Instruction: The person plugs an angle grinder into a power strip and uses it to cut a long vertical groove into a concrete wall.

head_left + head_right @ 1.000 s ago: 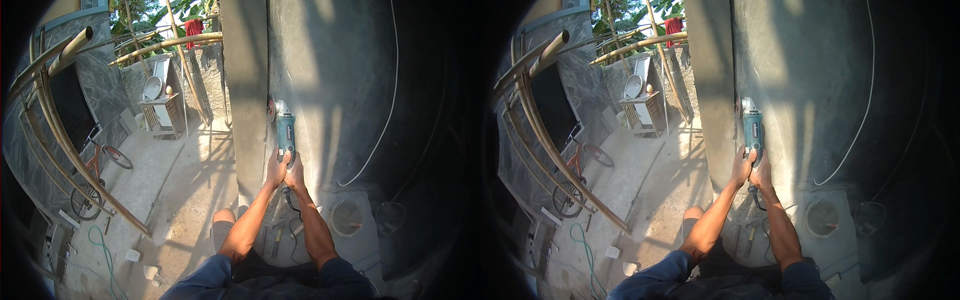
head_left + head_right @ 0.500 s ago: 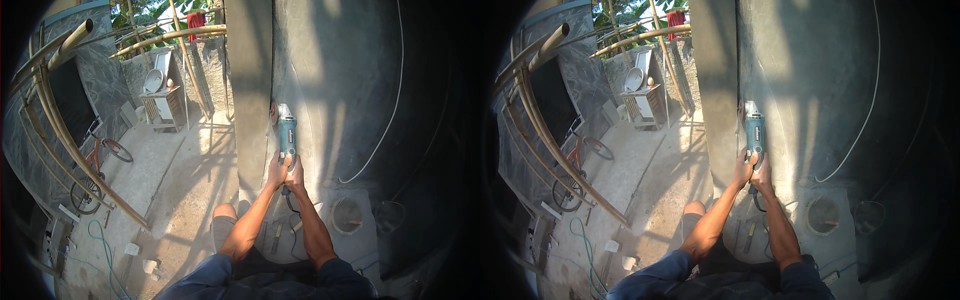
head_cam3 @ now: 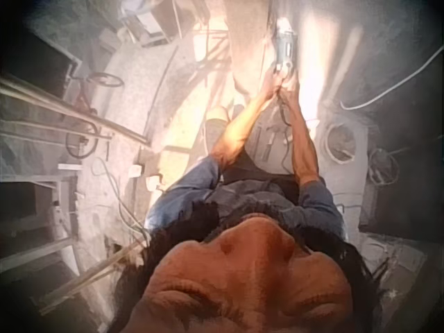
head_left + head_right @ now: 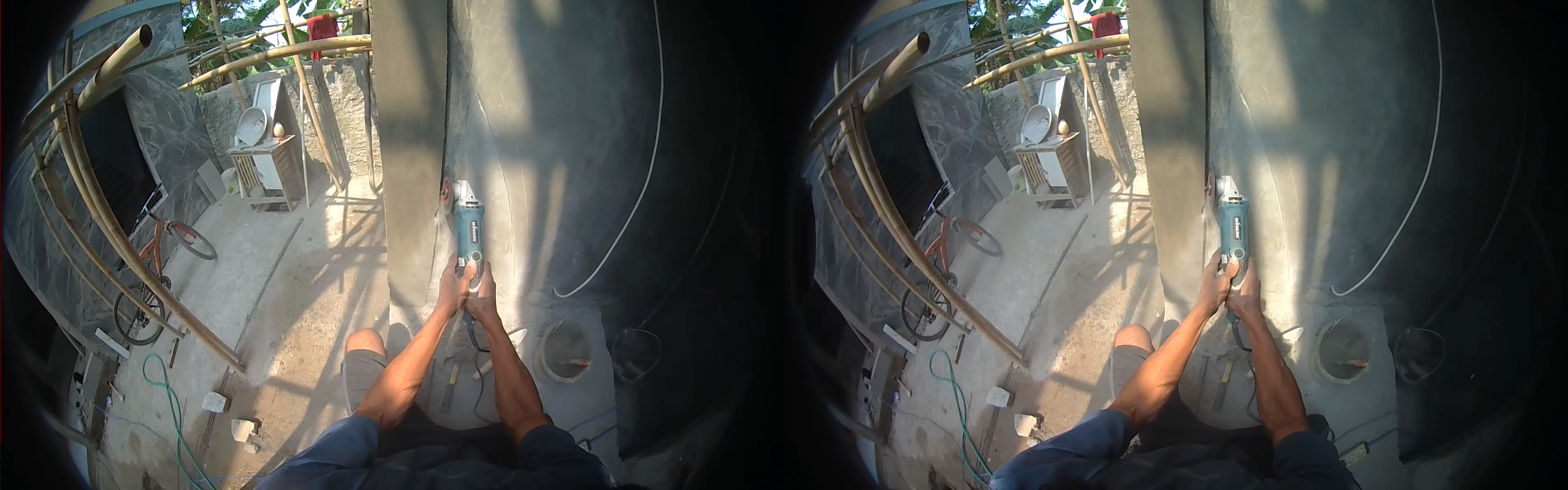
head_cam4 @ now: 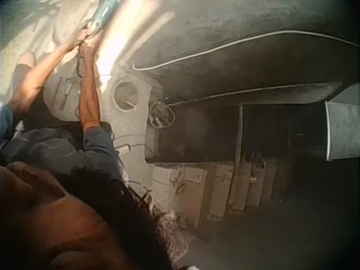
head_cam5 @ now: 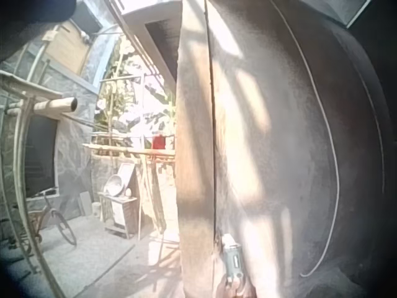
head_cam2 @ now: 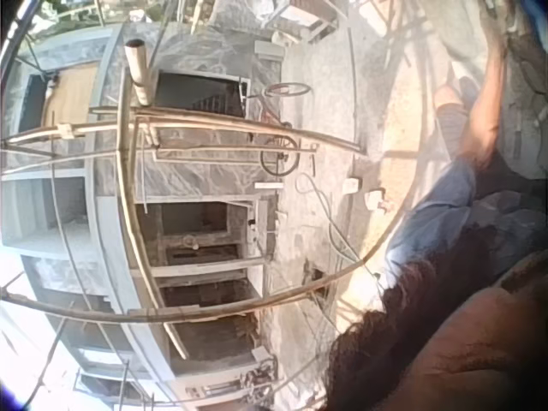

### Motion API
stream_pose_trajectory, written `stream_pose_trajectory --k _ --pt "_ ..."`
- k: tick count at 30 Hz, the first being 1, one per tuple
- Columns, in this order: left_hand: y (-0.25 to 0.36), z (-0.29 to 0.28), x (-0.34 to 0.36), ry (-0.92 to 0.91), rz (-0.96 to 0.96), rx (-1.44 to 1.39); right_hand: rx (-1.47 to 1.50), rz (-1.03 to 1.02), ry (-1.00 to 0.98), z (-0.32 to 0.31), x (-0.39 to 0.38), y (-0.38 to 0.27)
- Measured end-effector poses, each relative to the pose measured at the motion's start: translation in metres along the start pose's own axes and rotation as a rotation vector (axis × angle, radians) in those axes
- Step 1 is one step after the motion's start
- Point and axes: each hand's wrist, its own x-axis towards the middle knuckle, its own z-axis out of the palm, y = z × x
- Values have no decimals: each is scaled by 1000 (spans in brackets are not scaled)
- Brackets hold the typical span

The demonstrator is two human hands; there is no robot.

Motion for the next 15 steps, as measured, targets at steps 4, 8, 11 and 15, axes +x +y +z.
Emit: stream_pose_trajectory --k 4,8,11,15 --pt "-5 1 -2 18 8 23 -10 -169 53 3 1 12" --pt "1 1 -3 23 -6 25 17 -155 58 5 -1 12" --pt "4 1 -6 0 -35 16 21 -92 55 4 -1 11" --pt "-9 -4 -7 13 -54 13 50 -46 44 10 -5 10"
